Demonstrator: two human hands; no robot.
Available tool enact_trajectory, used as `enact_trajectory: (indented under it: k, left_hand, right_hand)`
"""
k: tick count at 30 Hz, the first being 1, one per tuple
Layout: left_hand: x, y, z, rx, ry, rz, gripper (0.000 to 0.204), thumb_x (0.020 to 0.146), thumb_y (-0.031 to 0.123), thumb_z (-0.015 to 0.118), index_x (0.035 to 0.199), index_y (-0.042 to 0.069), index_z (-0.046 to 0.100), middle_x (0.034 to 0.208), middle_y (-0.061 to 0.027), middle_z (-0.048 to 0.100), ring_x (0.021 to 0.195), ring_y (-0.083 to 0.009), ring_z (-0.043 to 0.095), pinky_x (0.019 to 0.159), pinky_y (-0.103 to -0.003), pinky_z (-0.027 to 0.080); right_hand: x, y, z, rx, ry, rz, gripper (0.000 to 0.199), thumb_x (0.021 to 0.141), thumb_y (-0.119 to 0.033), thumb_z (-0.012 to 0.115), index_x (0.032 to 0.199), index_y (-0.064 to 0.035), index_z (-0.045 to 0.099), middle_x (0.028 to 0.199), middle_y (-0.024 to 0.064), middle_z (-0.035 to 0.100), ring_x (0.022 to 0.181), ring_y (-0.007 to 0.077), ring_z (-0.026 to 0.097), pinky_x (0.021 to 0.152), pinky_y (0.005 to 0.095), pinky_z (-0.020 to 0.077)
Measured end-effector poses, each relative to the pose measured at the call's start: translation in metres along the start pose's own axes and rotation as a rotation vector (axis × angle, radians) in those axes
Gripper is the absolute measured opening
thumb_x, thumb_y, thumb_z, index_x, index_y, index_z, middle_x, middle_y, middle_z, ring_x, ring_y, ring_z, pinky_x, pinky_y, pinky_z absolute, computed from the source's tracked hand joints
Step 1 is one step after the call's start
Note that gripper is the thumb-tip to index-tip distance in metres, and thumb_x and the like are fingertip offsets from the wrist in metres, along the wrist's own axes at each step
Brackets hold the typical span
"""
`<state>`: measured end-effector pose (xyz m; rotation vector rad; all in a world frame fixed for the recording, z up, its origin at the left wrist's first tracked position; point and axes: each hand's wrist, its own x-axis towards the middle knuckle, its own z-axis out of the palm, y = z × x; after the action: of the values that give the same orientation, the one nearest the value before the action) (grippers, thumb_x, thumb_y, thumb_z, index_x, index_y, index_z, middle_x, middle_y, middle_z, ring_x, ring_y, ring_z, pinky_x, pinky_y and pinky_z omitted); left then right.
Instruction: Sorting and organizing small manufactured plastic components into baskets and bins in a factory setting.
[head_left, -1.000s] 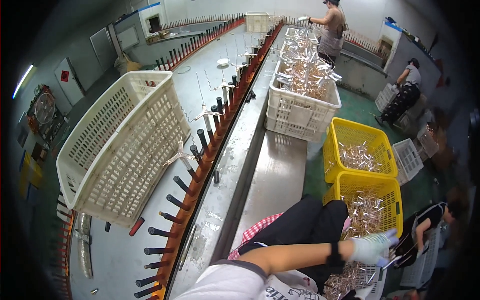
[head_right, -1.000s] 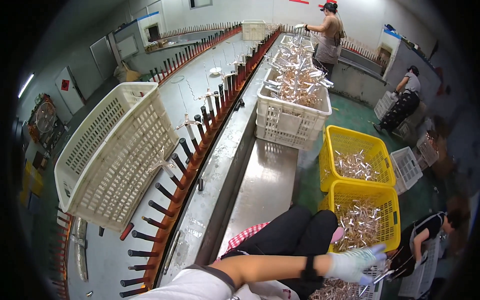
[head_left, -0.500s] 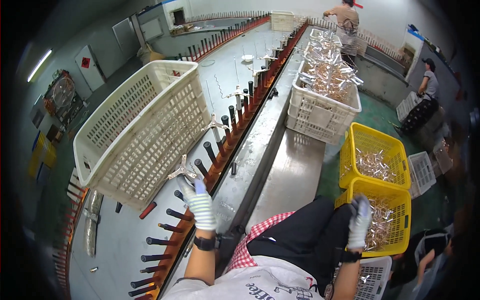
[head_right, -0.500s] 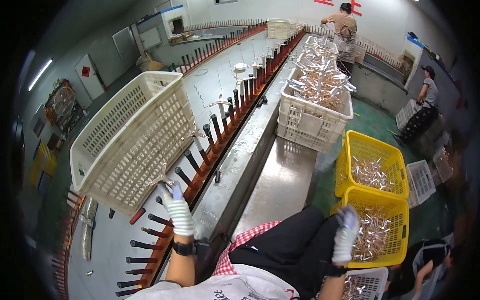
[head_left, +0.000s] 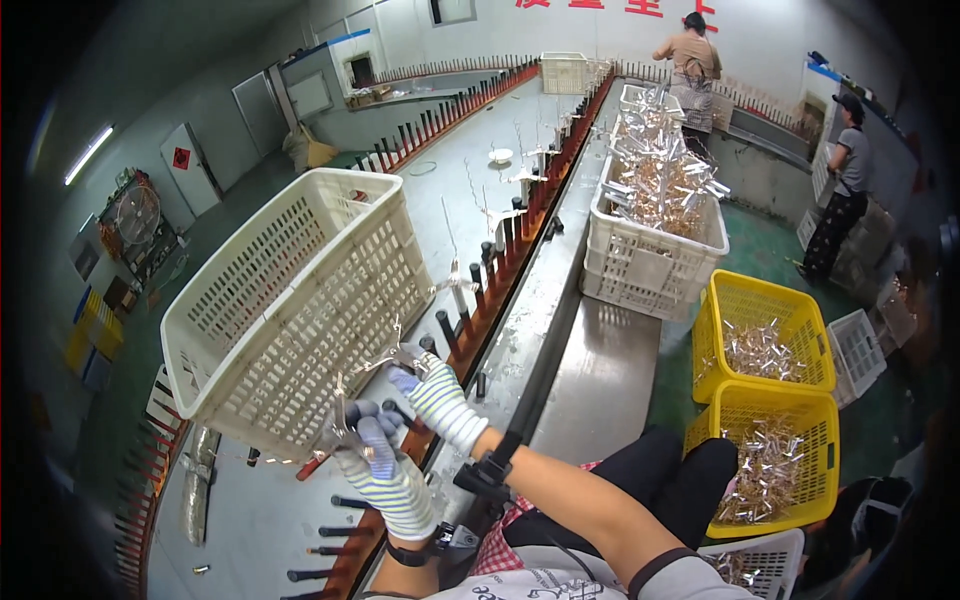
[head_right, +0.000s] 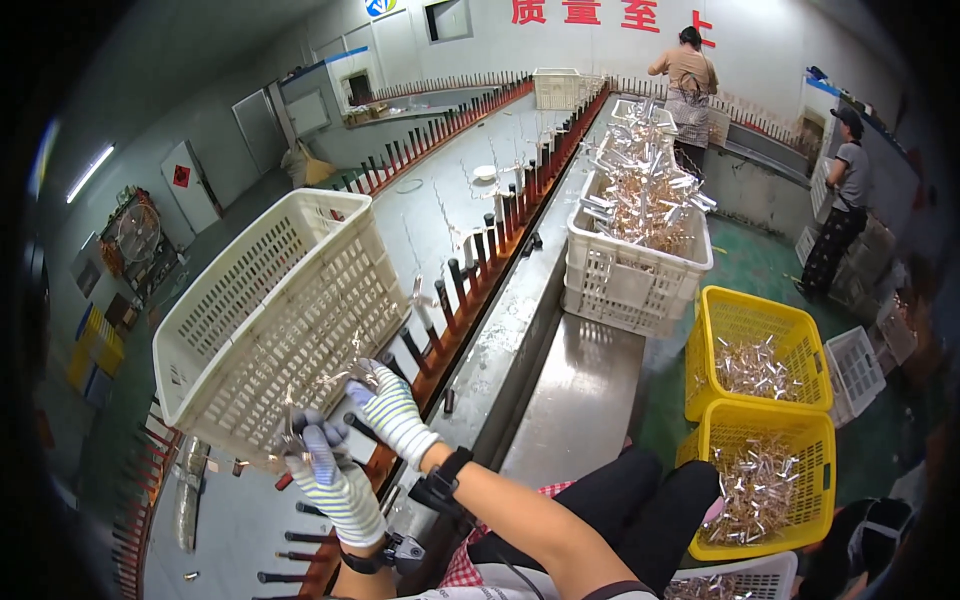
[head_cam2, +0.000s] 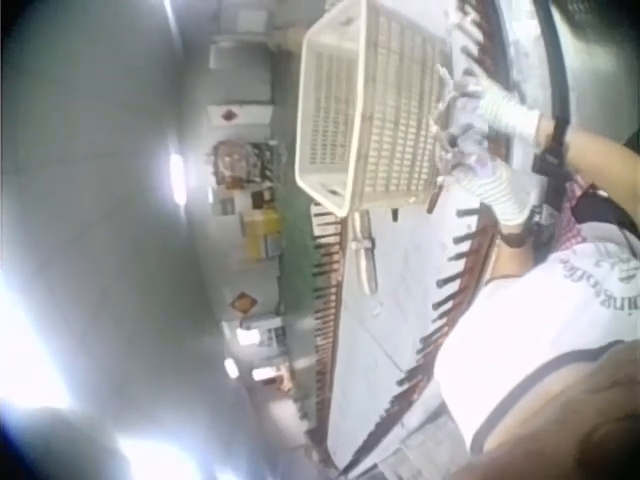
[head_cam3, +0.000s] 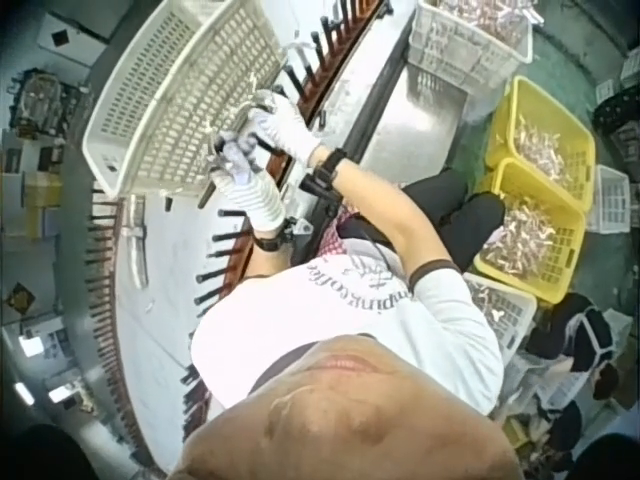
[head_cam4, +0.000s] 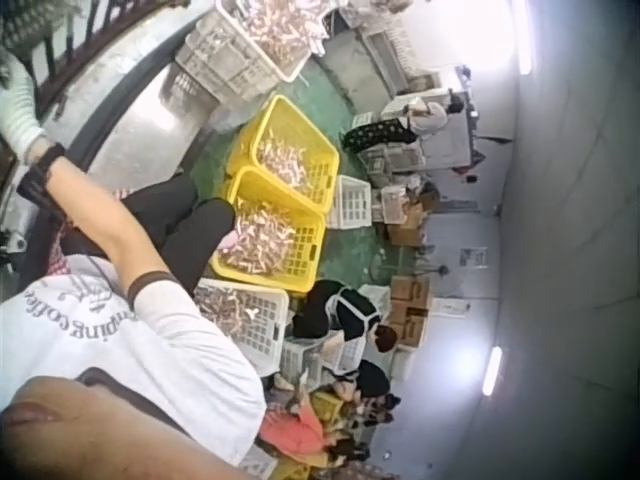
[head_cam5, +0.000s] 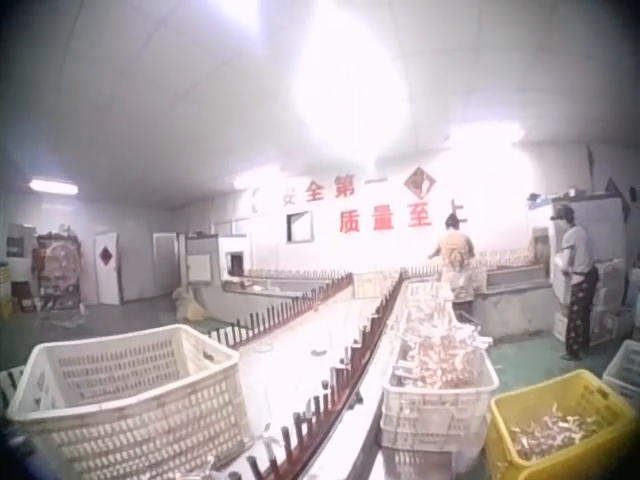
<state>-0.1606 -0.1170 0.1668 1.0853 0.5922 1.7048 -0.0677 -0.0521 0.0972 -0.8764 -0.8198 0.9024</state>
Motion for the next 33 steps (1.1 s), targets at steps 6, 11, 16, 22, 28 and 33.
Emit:
enact_trajectory:
  k: [6,11,16,22,28,33]
  left_hand:
    - [-0.003,-0.039,0.029,0.163,-0.175,-0.022,0.033,0.09,0.01,0.043,0.121,-0.001,0.041,0.117,-0.0139,0.05,0.099,-0.0189,0.054,0.079,-0.026,0.046]
    - [0.016,-0.1,0.037,0.338,-0.13,-0.007,0.043,0.088,0.011,0.048,0.129,0.0,0.037,0.127,-0.0098,0.044,0.113,-0.0185,0.044,0.096,-0.029,0.032]
    - [0.024,-0.116,0.035,0.454,-0.064,0.067,0.042,0.087,0.009,0.05,0.126,-0.001,0.04,0.126,-0.0109,0.045,0.113,-0.0208,0.044,0.097,-0.032,0.033]
    - [0.02,-0.068,0.021,0.685,-0.089,0.085,0.04,0.087,0.013,0.051,0.122,-0.004,0.042,0.118,-0.0113,0.052,0.103,-0.0213,0.05,0.089,-0.033,0.04]
    - [0.043,0.009,0.015,0.168,-0.017,0.18,0.05,0.084,0.015,0.054,0.128,-0.001,0.038,0.12,-0.0172,0.049,0.1,-0.0228,0.052,0.084,-0.031,0.043]
    - [0.041,0.026,0.022,-0.3,-0.202,-0.086,0.06,0.082,0.03,0.057,0.13,0.002,0.034,0.129,-0.0173,0.04,0.111,-0.024,0.048,0.098,-0.037,0.039]
  right_hand:
    - [-0.019,-0.098,-0.039,-0.028,0.315,-0.35,0.013,0.085,-0.017,0.059,0.09,-0.0051,0.058,0.09,0.0022,0.059,0.081,0.0104,0.053,0.076,0.0231,0.0419]
    - [-0.018,-0.076,-0.117,0.076,0.521,-0.269,0.026,0.086,-0.013,0.056,0.109,-0.0002,0.053,0.092,0.006,0.059,0.082,0.0115,0.054,0.072,0.0226,0.0433]
    - [0.0,-0.048,-0.123,-0.03,0.437,-0.162,0.024,0.086,-0.004,0.054,0.109,-0.0027,0.053,0.1,0.003,0.056,0.092,0.0103,0.051,0.084,0.0241,0.0411]
    - [0.048,-0.02,-0.093,-0.51,0.327,-0.147,0.025,0.085,-0.01,0.052,0.108,-0.0008,0.053,0.093,0.0095,0.06,0.084,0.0144,0.053,0.077,0.0282,0.0424]
    - [0.092,-0.001,-0.082,-0.485,0.2,-0.148,0.018,0.077,-0.007,0.053,0.094,-0.0008,0.056,0.085,0.0128,0.061,0.074,0.0243,0.055,0.072,0.0323,0.0443]
    - [0.069,-0.052,-0.057,-1.043,0.326,0.013,0.019,0.081,-0.014,0.049,0.087,-0.0008,0.06,0.084,0.0204,0.061,0.078,0.0341,0.058,0.073,0.0358,0.0446]
